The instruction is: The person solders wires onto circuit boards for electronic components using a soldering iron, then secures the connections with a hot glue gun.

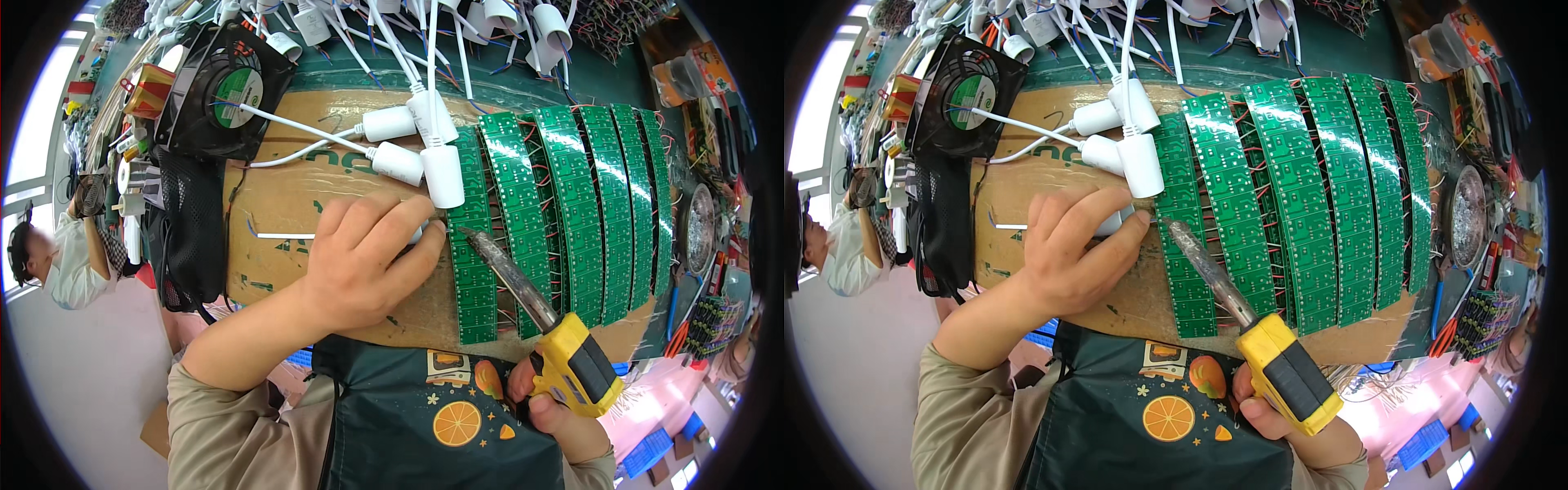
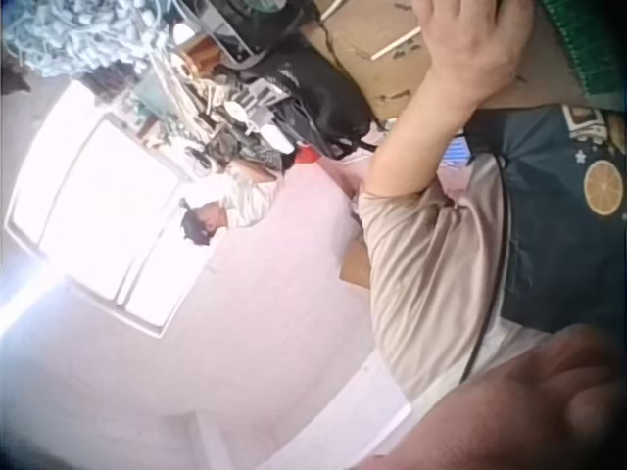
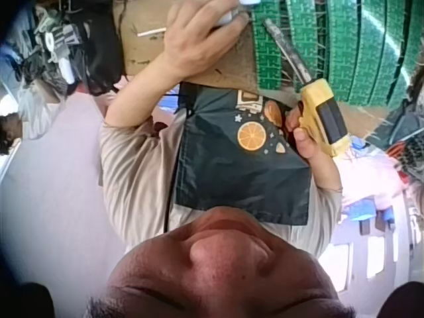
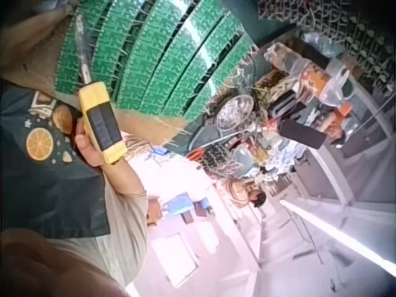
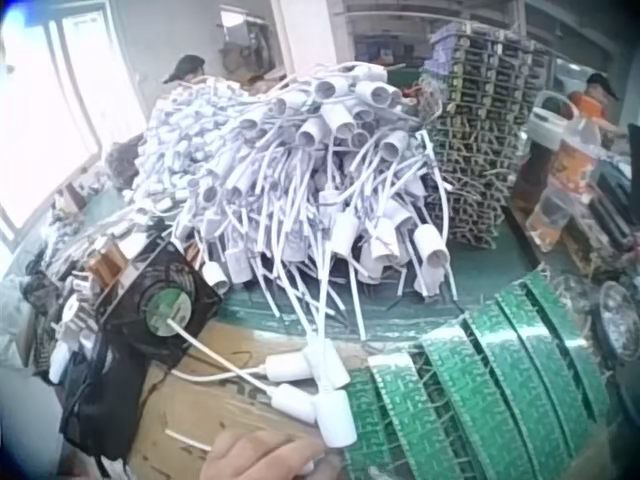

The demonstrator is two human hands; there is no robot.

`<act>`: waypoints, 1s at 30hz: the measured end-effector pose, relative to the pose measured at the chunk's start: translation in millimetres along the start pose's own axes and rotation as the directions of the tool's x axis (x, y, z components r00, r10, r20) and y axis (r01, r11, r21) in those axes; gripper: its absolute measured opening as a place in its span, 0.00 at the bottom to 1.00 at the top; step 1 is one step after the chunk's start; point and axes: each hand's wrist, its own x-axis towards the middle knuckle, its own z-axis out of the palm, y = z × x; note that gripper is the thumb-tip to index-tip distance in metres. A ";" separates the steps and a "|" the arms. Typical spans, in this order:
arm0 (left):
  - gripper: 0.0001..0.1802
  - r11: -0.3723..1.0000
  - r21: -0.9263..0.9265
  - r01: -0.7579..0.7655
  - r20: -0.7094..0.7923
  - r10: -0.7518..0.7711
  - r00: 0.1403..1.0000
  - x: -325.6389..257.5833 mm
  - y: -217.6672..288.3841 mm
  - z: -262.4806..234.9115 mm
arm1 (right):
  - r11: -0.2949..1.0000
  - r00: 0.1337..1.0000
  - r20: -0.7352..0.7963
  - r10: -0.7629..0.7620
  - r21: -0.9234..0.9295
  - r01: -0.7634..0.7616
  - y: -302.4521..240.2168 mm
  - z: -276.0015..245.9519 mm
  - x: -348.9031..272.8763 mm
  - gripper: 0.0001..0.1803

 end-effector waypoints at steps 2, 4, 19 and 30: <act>0.18 1.000 -0.003 0.005 -0.008 -0.006 1.000 -1.3 -0.8 1.2 | 0.999 1.000 0.001 0.023 -0.035 -0.023 -2.3 1.1 1.3 0.13; 0.18 1.000 -0.007 0.014 -0.014 -0.014 1.000 -2.3 -0.3 1.8 | 0.999 1.000 -0.012 0.009 -0.037 -0.009 -2.7 2.6 2.4 0.13; 0.16 0.999 0.044 -0.003 -0.008 0.003 1.000 -1.4 0.7 4.1 | 0.990 1.000 0.016 0.015 -0.139 -0.013 0.9 -6.1 -1.3 0.34; 0.17 0.999 0.033 0.006 -0.007 -0.006 1.000 -1.1 1.1 4.0 | 0.973 0.996 0.007 0.088 -0.215 -0.084 1.3 -11.0 -0.9 0.29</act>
